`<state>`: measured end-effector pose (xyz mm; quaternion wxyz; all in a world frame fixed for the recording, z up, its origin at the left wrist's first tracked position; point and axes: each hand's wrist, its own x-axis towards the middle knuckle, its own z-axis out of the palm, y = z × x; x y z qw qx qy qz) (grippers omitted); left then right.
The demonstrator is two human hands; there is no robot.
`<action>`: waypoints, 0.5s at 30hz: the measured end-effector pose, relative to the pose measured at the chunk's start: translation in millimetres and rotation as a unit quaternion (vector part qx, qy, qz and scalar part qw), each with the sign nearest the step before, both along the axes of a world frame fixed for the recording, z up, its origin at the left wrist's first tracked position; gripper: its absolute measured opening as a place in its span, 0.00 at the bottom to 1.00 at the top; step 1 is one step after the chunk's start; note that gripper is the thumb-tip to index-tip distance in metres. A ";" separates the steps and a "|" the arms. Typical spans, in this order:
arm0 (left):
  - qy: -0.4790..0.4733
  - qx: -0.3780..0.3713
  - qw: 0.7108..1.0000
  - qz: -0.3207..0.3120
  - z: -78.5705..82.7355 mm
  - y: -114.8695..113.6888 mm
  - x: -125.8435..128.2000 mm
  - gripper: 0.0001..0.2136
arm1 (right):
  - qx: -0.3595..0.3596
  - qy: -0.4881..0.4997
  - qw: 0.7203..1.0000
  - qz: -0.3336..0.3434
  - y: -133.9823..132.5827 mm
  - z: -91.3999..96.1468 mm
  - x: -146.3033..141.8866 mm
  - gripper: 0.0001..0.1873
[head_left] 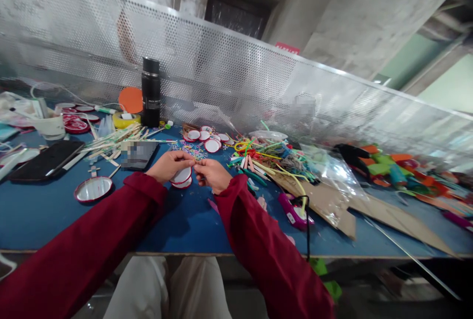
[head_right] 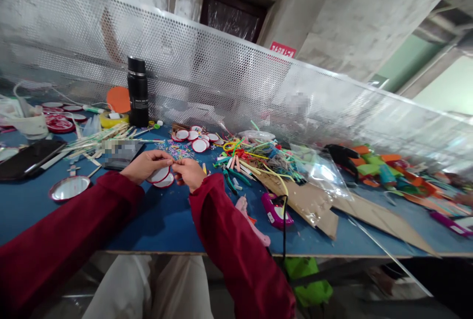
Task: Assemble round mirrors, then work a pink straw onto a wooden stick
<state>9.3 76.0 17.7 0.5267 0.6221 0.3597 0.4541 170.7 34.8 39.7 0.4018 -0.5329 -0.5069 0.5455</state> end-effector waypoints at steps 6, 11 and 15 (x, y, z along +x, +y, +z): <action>0.015 0.002 1.000 -0.018 6.4 -2.9 -0.6 0.16 | 0.113 0.061 0.990 -0.052 8.3 -16.4 -1.2 0.09; 0.008 -0.007 1.000 -0.028 5.3 1.2 -2.5 0.17 | 0.118 0.216 0.968 -0.053 5.9 -9.4 4.1 0.13; 0.001 0.008 1.000 -0.001 6.2 3.5 -5.5 0.16 | 0.093 0.287 0.953 0.026 -0.7 2.5 14.9 0.15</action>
